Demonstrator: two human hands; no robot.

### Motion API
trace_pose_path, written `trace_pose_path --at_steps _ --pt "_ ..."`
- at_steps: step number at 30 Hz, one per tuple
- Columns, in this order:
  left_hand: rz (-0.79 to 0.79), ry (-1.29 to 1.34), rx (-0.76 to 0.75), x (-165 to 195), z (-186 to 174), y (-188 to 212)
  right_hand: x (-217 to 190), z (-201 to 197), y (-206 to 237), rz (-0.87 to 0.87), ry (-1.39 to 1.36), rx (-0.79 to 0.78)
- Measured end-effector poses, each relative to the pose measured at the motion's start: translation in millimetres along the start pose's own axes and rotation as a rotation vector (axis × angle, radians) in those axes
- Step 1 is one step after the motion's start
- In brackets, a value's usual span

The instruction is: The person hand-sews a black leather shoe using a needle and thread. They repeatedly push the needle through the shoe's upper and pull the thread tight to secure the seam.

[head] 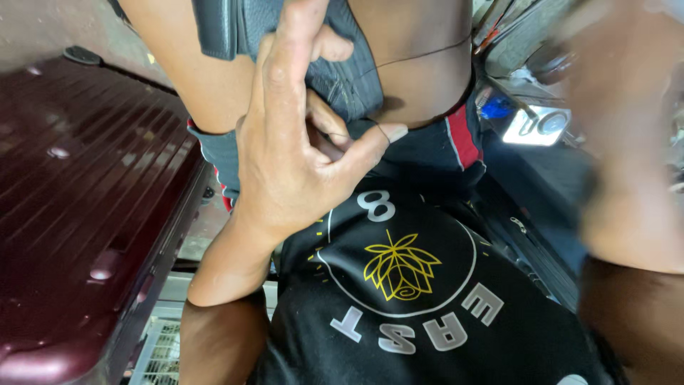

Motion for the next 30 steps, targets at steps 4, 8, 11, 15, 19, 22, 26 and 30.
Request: trace_pose_path --at_steps 4,8,11,15,19,22,26,30 --pt "-0.059 0.067 -0.002 3 0 6 -70 12 -2 -0.082 -0.631 -0.096" --pt "-0.055 -0.057 0.273 6 -36 7 -30 27 1 0.304 -1.212 -0.245" --pt "-0.064 -0.239 0.163 -5 -41 4 -25 25 0 0.436 -1.514 -0.356" --pt "-0.045 -0.194 -0.149 -32 -11 6 -55 16 -13 0.231 -1.366 -0.369" --pt "-0.084 -0.090 -0.026 -54 -15 18 -75 26 -15 0.133 -0.886 -0.155" --pt "-0.107 -0.106 0.144 -59 -41 40 -79 28 -15 0.115 -0.872 -0.078" --pt "-0.289 0.008 0.633 -90 -112 92 -82 24 -29 0.136 -0.919 -0.077" --pt "-0.342 -0.034 0.594 -110 -102 99 -78 24 -38 0.157 -0.896 -0.153"
Point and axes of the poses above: each hand's wrist, its own y-axis away from the middle knuckle, its own z-axis out of the palm, x = y × z, the point moved 10 cm from there along -y, towards the middle knuckle, and after that the axes turned 13 degrees about z, right-handed, at the moved point
